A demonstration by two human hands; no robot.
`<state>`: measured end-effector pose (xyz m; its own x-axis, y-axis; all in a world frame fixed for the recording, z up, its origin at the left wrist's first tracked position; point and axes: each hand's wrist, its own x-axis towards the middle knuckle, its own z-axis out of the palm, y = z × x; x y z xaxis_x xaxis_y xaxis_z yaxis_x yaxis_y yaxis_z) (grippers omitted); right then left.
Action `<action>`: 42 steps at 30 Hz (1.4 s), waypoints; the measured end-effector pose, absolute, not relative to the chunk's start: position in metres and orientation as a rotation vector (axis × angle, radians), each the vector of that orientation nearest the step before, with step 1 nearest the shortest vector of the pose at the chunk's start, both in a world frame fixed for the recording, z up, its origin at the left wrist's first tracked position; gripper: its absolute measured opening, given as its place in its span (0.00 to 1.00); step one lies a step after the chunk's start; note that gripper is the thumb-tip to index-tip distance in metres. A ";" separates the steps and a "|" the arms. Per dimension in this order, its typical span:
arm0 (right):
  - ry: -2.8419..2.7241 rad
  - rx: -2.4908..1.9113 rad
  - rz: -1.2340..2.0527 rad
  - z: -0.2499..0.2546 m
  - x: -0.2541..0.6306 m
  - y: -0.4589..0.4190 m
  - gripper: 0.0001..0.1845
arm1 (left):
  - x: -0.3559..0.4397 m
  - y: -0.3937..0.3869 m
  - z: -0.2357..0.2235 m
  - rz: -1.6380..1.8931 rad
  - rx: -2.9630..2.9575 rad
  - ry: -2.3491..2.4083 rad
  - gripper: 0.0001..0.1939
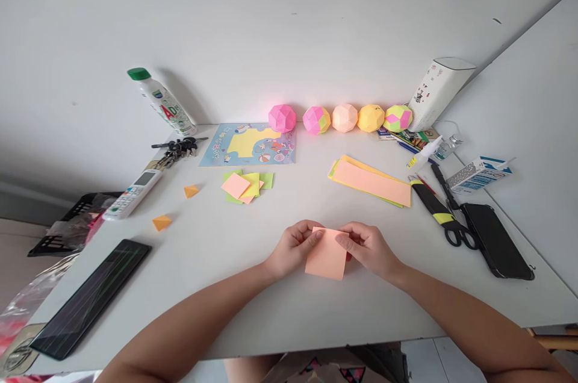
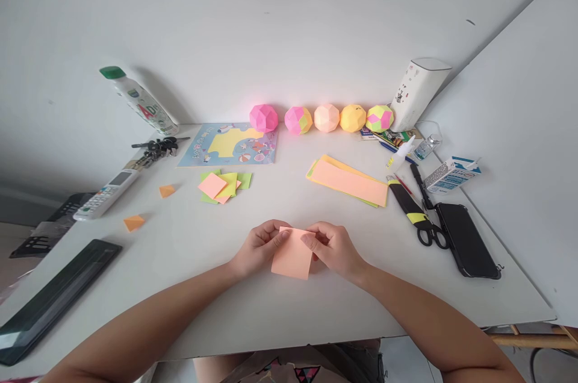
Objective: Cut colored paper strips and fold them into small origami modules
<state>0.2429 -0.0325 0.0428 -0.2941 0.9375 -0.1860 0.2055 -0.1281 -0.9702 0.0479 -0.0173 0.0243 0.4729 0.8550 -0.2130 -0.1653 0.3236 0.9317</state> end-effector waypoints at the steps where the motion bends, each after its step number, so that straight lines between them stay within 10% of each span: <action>1: -1.532 -1.310 1.428 0.043 0.243 -0.032 0.12 | 0.048 -0.018 0.024 0.758 1.024 0.824 0.16; 14: -1.955 -1.171 1.160 0.042 0.240 -0.035 0.13 | 0.049 -0.024 0.023 0.548 1.379 0.778 0.32; 42: -1.915 -1.212 1.010 0.044 0.239 -0.036 0.19 | 0.050 -0.024 0.029 0.490 1.117 0.732 0.26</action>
